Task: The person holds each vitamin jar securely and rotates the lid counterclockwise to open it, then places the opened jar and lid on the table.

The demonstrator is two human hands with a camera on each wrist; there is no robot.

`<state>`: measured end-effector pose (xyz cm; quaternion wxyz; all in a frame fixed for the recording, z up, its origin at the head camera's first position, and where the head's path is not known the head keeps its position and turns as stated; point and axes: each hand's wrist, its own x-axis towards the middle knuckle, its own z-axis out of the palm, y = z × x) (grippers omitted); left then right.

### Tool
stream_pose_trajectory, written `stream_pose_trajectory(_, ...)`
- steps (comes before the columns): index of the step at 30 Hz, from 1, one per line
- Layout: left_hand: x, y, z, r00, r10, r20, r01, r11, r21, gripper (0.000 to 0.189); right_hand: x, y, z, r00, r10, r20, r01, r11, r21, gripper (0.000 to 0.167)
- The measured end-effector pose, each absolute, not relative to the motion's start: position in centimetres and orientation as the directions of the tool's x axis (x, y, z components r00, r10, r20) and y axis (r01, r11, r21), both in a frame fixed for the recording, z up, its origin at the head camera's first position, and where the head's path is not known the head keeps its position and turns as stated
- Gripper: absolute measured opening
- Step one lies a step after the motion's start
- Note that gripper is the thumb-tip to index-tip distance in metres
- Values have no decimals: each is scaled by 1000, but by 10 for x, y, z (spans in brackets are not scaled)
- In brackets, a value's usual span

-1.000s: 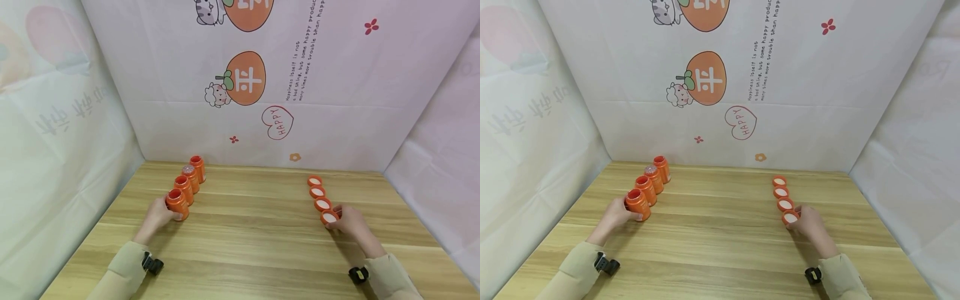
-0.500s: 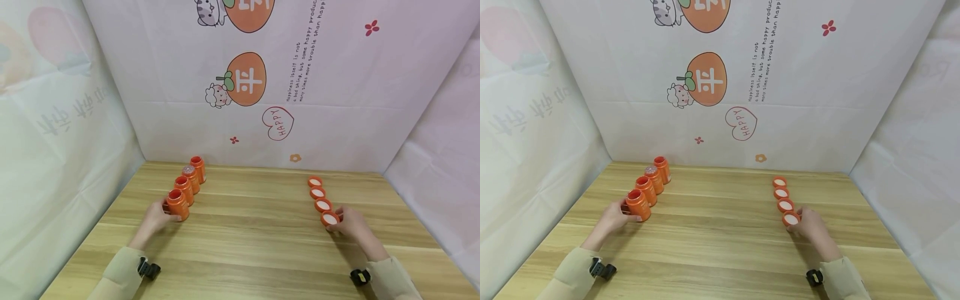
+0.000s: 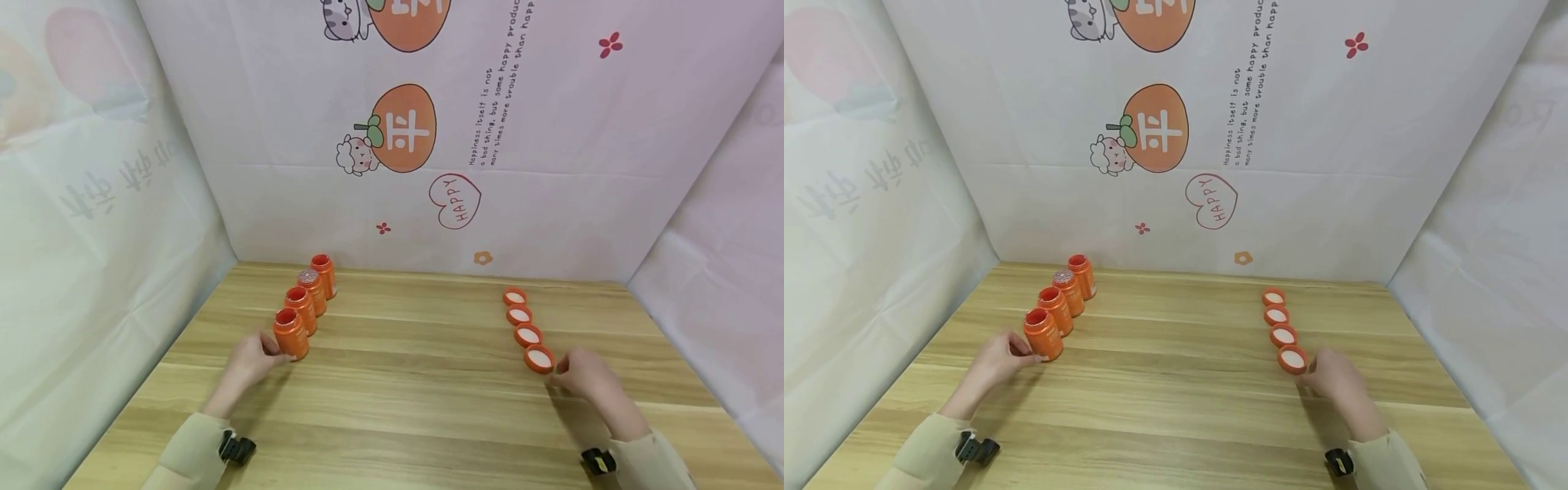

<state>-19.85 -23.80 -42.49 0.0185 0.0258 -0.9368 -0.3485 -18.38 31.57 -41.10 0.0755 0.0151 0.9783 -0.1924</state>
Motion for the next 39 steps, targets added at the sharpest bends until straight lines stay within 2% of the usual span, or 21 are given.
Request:
stream_pose_trajectory(12, -190, -227, -427, -998, 68, 14, 62, 781, 621, 11, -175, 306, -408, -982, -14, -189, 45, 950, -309, 23)
stream_pose_trajectory(23, -190, -211, -430, -995, 101, -6, 78, 795, 601, 13, -168, 290, -413, -984, -100, -148, -49, 949, -313, 31)
stream_pose_trajectory(32, -189, -196, -430, -992, 123, -29, 80, 786, 613, 13, -167, 273, -412, -974, -197, -109, -156, 940, -304, 27)
stream_pose_trajectory(39, -190, -179, -428, -987, 159, -25, 108, 770, 629, 16, -170, 261, -412, -967, -232, -101, -190, 931, -313, 28)
